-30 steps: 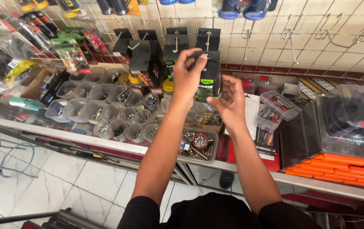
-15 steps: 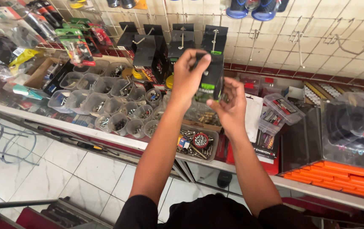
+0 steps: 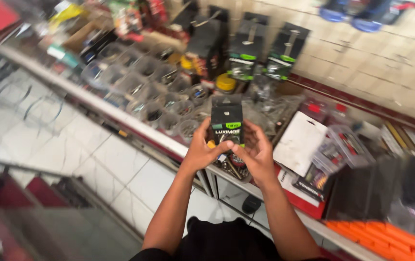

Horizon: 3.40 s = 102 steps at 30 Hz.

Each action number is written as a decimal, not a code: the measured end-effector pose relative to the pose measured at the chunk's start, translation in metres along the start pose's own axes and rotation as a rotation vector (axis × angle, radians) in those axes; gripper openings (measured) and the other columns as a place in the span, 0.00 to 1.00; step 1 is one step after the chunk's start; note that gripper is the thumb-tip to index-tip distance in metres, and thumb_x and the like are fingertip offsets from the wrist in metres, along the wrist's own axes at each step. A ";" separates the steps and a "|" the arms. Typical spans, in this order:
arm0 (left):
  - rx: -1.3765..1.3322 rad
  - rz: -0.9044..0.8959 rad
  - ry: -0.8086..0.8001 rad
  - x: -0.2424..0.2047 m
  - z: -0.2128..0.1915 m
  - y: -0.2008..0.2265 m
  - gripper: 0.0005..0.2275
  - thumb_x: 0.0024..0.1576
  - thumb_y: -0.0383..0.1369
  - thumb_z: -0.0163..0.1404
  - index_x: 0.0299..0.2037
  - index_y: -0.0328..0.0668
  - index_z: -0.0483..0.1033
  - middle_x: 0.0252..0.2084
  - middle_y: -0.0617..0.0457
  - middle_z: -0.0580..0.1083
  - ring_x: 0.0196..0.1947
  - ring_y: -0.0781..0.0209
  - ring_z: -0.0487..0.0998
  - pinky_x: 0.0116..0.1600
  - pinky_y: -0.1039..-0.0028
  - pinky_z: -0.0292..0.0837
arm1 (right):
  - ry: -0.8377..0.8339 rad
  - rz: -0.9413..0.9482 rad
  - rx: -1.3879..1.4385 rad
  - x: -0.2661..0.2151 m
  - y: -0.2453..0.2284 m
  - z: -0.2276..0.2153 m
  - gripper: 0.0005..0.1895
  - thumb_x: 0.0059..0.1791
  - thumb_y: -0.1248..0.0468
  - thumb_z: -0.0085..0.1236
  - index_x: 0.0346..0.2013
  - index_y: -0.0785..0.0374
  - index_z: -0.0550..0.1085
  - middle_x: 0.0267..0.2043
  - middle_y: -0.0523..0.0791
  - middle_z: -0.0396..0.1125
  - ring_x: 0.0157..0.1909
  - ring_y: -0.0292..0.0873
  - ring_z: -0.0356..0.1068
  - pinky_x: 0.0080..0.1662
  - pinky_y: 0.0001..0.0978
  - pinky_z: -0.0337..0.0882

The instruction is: The person picks up several packaged motorcycle parts from a wall shelf and places them on a glass display counter.

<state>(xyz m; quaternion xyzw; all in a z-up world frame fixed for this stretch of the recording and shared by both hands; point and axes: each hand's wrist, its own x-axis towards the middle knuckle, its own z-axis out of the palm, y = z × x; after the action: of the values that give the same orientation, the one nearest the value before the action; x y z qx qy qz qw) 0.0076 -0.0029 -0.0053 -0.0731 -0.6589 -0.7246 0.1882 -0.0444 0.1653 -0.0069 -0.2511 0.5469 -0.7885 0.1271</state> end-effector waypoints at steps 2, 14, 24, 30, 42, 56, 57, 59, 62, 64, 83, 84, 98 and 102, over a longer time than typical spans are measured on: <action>0.003 -0.023 0.055 -0.015 -0.006 -0.004 0.26 0.54 0.28 0.64 0.60 0.32 0.67 0.51 0.50 0.77 0.52 0.64 0.78 0.60 0.70 0.74 | -0.059 0.035 0.001 -0.003 0.008 0.003 0.37 0.47 0.70 0.65 0.68 0.70 0.61 0.61 0.50 0.65 0.61 0.43 0.67 0.60 0.36 0.71; 0.001 -0.164 0.397 -0.111 -0.040 0.011 0.31 0.51 0.34 0.65 0.64 0.35 0.67 0.49 0.52 0.76 0.45 0.65 0.74 0.44 0.71 0.69 | -0.379 0.152 0.115 -0.018 0.045 0.056 0.35 0.48 0.71 0.63 0.68 0.73 0.60 0.63 0.51 0.64 0.64 0.43 0.66 0.62 0.37 0.70; 0.120 -0.022 0.646 -0.181 -0.090 0.032 0.27 0.55 0.36 0.63 0.62 0.33 0.69 0.52 0.49 0.77 0.53 0.62 0.78 0.56 0.68 0.75 | -0.586 0.227 0.036 -0.029 0.066 0.142 0.34 0.49 0.67 0.62 0.68 0.73 0.62 0.62 0.50 0.66 0.62 0.42 0.67 0.61 0.35 0.69; 0.305 -0.007 0.685 -0.227 -0.122 0.068 0.29 0.54 0.37 0.63 0.62 0.32 0.66 0.53 0.47 0.76 0.54 0.59 0.77 0.58 0.67 0.74 | -0.717 0.238 0.085 -0.045 0.079 0.196 0.36 0.49 0.66 0.64 0.68 0.73 0.61 0.60 0.50 0.66 0.60 0.42 0.67 0.61 0.36 0.69; 0.365 0.028 1.042 -0.315 -0.173 0.106 0.26 0.55 0.36 0.62 0.59 0.33 0.67 0.48 0.47 0.77 0.50 0.60 0.79 0.57 0.67 0.75 | -0.966 0.343 0.174 -0.086 0.101 0.321 0.32 0.50 0.64 0.63 0.66 0.71 0.63 0.59 0.48 0.65 0.61 0.42 0.66 0.62 0.37 0.66; 0.425 0.100 1.672 -0.418 -0.177 0.117 0.22 0.57 0.33 0.61 0.57 0.33 0.68 0.49 0.49 0.76 0.46 0.62 0.77 0.53 0.70 0.75 | -1.435 0.537 0.261 -0.161 0.146 0.432 0.32 0.49 0.67 0.64 0.65 0.70 0.63 0.59 0.47 0.66 0.61 0.42 0.66 0.61 0.37 0.68; 0.423 0.081 1.711 -0.422 -0.178 0.120 0.23 0.57 0.33 0.61 0.58 0.33 0.67 0.49 0.49 0.76 0.46 0.61 0.77 0.53 0.69 0.75 | -1.461 0.557 0.247 -0.165 0.149 0.440 0.32 0.49 0.67 0.64 0.65 0.70 0.63 0.58 0.48 0.66 0.61 0.42 0.66 0.60 0.37 0.69; 0.399 0.087 1.782 -0.430 -0.180 0.123 0.24 0.57 0.33 0.60 0.60 0.34 0.66 0.50 0.49 0.75 0.46 0.61 0.77 0.52 0.69 0.75 | -1.529 0.567 0.257 -0.172 0.155 0.456 0.32 0.49 0.67 0.64 0.65 0.69 0.63 0.59 0.48 0.65 0.62 0.42 0.66 0.60 0.38 0.70; 0.407 0.138 1.875 -0.439 -0.186 0.128 0.25 0.58 0.31 0.58 0.63 0.34 0.63 0.52 0.48 0.74 0.50 0.61 0.78 0.54 0.69 0.76 | -1.664 0.514 0.284 -0.179 0.163 0.485 0.32 0.49 0.65 0.64 0.66 0.67 0.62 0.61 0.47 0.64 0.64 0.42 0.65 0.60 0.38 0.71; 0.503 0.135 1.928 -0.444 -0.192 0.133 0.25 0.58 0.29 0.57 0.64 0.33 0.61 0.53 0.47 0.73 0.51 0.60 0.77 0.56 0.68 0.75 | -1.763 0.432 0.236 -0.180 0.167 0.504 0.33 0.50 0.64 0.63 0.66 0.66 0.61 0.63 0.47 0.63 0.66 0.42 0.64 0.60 0.38 0.70; 0.906 -0.330 2.430 -0.466 -0.216 0.146 0.36 0.55 0.29 0.59 0.72 0.33 0.51 0.66 0.36 0.64 0.65 0.38 0.68 0.64 0.60 0.67 | -2.157 -0.153 0.221 -0.225 0.190 0.615 0.32 0.47 0.67 0.65 0.64 0.66 0.63 0.54 0.55 0.70 0.58 0.53 0.72 0.57 0.42 0.71; 0.901 -0.359 2.444 -0.470 -0.214 0.143 0.37 0.55 0.30 0.59 0.73 0.33 0.51 0.66 0.36 0.65 0.65 0.38 0.69 0.65 0.60 0.67 | -2.155 -0.232 0.202 -0.231 0.192 0.618 0.32 0.45 0.68 0.65 0.63 0.66 0.64 0.54 0.56 0.70 0.58 0.56 0.71 0.56 0.44 0.71; 1.038 -0.633 2.637 -0.558 -0.217 0.131 0.36 0.58 0.31 0.53 0.73 0.23 0.44 0.70 0.27 0.59 0.69 0.31 0.62 0.70 0.58 0.59 | -2.293 -0.483 0.258 -0.363 0.218 0.682 0.34 0.40 0.69 0.67 0.59 0.62 0.63 0.51 0.58 0.69 0.55 0.66 0.66 0.54 0.54 0.67; 1.008 -0.601 2.703 -0.583 -0.230 0.130 0.37 0.58 0.27 0.52 0.72 0.20 0.42 0.71 0.25 0.56 0.71 0.30 0.58 0.72 0.57 0.55 | -2.294 -0.491 0.257 -0.401 0.223 0.699 0.33 0.42 0.66 0.69 0.58 0.61 0.64 0.51 0.57 0.69 0.57 0.64 0.67 0.56 0.54 0.66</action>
<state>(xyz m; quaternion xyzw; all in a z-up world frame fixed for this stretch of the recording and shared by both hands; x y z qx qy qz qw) 0.6236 -0.1345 -0.1193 0.8522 -0.1537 0.0490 0.4978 0.6506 -0.2853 -0.1239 -0.8966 -0.0337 -0.1544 0.4136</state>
